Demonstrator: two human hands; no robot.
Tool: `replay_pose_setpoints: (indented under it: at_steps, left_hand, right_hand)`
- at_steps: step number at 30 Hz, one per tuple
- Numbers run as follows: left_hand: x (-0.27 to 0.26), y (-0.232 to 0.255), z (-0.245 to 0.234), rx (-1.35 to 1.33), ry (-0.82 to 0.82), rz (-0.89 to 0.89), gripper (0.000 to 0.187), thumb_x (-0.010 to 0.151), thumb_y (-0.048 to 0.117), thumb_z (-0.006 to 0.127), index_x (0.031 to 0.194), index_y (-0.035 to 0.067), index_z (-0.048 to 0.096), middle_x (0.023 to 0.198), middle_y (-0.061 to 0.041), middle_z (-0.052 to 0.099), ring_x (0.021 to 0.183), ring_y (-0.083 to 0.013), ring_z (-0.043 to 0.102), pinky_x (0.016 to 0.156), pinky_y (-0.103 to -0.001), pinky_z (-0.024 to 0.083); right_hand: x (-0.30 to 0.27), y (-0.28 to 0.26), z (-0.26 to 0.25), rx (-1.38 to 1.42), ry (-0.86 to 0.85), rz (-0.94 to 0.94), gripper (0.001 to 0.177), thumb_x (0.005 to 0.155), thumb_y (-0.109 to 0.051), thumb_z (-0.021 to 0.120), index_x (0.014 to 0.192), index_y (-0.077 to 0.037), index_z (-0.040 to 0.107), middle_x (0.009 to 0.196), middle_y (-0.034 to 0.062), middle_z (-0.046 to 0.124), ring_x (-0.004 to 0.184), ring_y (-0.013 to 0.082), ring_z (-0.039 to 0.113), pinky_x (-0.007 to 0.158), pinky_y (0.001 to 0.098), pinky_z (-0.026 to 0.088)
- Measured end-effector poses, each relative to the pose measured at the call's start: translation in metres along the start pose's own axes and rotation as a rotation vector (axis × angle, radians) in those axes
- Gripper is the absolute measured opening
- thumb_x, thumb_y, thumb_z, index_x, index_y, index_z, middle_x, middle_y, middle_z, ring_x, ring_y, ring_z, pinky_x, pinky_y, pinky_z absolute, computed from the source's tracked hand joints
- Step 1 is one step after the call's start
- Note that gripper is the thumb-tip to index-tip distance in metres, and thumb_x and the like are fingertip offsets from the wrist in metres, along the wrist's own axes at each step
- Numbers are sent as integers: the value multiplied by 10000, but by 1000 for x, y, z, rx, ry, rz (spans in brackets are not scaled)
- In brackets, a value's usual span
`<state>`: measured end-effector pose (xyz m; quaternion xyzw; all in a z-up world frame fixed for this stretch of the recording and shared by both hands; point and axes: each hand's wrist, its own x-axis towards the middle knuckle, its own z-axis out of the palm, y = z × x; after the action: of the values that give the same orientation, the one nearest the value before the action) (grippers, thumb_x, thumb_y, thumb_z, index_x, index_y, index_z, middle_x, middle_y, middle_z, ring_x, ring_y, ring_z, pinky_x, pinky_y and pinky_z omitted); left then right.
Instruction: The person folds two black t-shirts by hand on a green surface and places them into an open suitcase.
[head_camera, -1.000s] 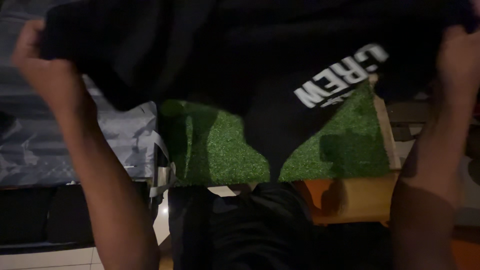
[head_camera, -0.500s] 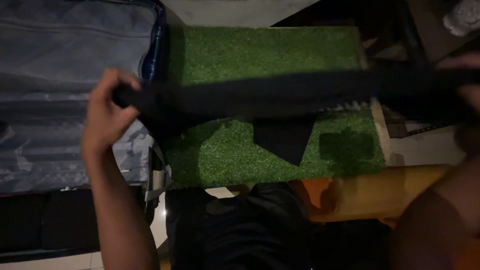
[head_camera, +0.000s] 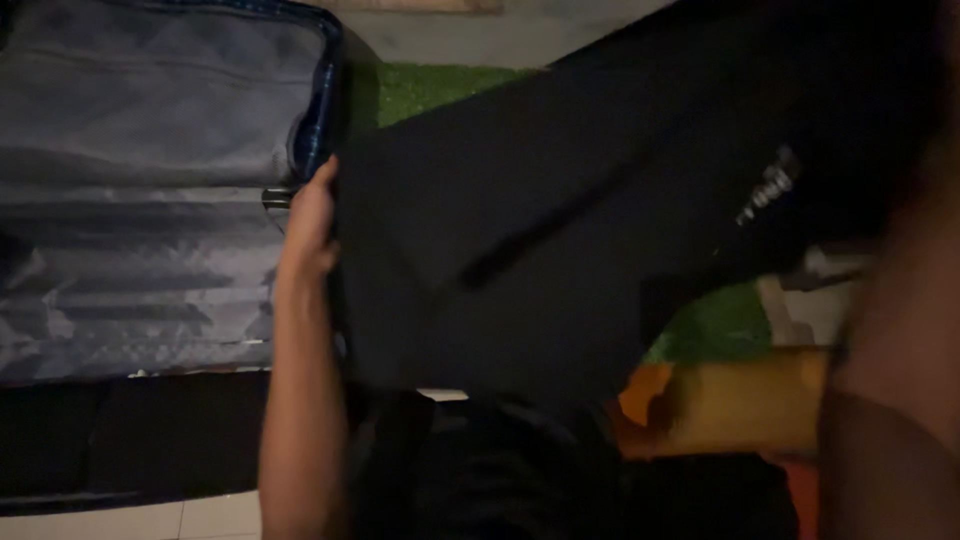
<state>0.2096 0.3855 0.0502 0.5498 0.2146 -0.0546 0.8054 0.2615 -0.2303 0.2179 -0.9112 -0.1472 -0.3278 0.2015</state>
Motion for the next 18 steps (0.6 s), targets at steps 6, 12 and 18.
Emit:
replay_pose_setpoints:
  at_steps: [6,12,18]
  left_hand:
    - [61,-103,-8,-211,-91,165,665,994,459,608,1388,-66,507,1377,-180,620,1243,-301,638,1042,-426,537]
    - [19,-176,-10,432,81,386,983,863,450,791,1569,5,271,1506,-291,499,1355,-368,560,1126,-424,450]
    - [-74,-162,31,1010,384,724,1006,814,360,859,1583,39,295,1514,-404,335,1378,-544,325,1094,-605,284]
  right_hand:
    - [-33,-40,134,203,-391,29,1094,917,-260,854,1689,-97,96,1721,262,223,1575,393,254,1249,537,286]
    - [-199,-44,214,-14,-713,688,932,864,-495,727,1619,-180,280,1683,196,197,1531,403,238,1175,670,226]
    - [-307,-48,232,-180,-297,996,1057,815,-569,790,1573,-11,308,1601,270,342,1467,466,336,1157,680,255]
